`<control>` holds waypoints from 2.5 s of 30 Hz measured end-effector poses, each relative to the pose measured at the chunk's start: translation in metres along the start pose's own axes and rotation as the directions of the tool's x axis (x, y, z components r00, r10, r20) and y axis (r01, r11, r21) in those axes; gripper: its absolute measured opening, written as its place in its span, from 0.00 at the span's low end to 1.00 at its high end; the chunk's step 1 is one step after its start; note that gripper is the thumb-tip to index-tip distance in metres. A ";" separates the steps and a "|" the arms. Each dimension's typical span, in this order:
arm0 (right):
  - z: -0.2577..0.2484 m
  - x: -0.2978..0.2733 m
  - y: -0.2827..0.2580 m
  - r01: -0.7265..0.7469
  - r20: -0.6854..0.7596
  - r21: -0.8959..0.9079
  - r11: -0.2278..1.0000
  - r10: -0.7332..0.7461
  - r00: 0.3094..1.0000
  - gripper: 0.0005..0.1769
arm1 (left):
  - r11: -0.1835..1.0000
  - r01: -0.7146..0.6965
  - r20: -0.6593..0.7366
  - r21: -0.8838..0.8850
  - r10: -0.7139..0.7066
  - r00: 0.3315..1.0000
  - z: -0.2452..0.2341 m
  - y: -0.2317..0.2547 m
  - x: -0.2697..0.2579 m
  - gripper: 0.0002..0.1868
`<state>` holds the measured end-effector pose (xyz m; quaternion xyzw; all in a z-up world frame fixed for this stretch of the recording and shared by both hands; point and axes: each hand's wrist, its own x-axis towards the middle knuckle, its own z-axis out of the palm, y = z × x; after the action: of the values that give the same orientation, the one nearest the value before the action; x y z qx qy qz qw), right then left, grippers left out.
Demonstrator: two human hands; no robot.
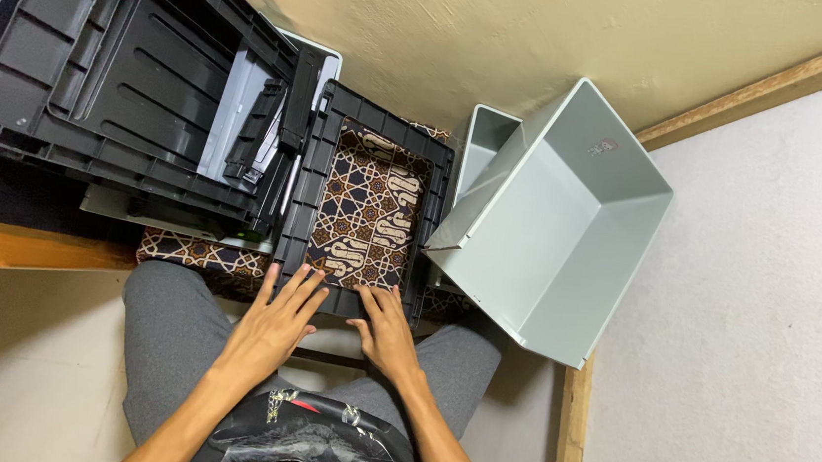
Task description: The person assembles plastic storage containers by placing lids on bins and securing them with blue latches. They handle multiple bins and lids, aligning and snapping them together while sitting on a small stool.
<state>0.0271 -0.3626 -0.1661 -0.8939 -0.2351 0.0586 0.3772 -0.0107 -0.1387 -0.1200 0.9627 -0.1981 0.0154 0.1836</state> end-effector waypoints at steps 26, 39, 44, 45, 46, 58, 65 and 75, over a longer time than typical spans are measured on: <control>0.010 0.004 0.039 -0.044 0.009 -0.102 0.994 0.045 0.999 0.32 | 0.995 0.016 0.140 -0.103 -0.001 0.990 0.052 -0.019 0.029 0.42; 0.030 0.027 0.066 -0.051 0.051 -0.209 0.977 0.063 0.997 0.33 | 0.996 0.051 0.193 0.068 -0.063 0.979 0.101 -0.043 0.039 0.39; 0.031 0.038 0.069 -0.077 0.047 -0.201 0.977 0.088 0.995 0.32 | 0.991 0.113 0.270 0.073 -0.129 0.954 0.111 -0.050 0.048 0.40; 0.031 0.040 0.070 -0.060 0.037 -0.207 0.977 0.069 0.997 0.32 | 0.989 0.124 0.278 0.075 -0.140 0.950 0.113 -0.051 0.049 0.39; 0.032 0.042 0.071 -0.042 0.027 -0.213 0.976 0.049 0.998 0.32 | 0.987 0.118 0.260 0.108 -0.143 0.955 0.115 -0.052 0.051 0.39; 0.047 0.051 0.088 -0.049 0.034 -0.248 0.968 0.059 0.998 0.33 | 0.985 0.174 0.217 0.018 -0.173 0.961 0.137 -0.070 0.056 0.33; 0.048 0.056 0.092 -0.103 0.021 -0.237 0.966 0.111 0.994 0.34 | 0.986 0.164 0.219 0.041 -0.169 0.961 0.144 -0.073 0.061 0.32; 0.044 0.055 0.090 -0.111 0.033 -0.220 0.969 0.122 0.992 0.34 | 0.978 0.204 0.200 -0.043 -0.191 0.961 0.134 -0.069 0.063 0.29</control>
<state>0.0968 -0.3630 -0.2570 -0.9404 -0.1958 0.0751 0.2676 0.0679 -0.1518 -0.2623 0.9682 -0.1184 -0.1034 0.1945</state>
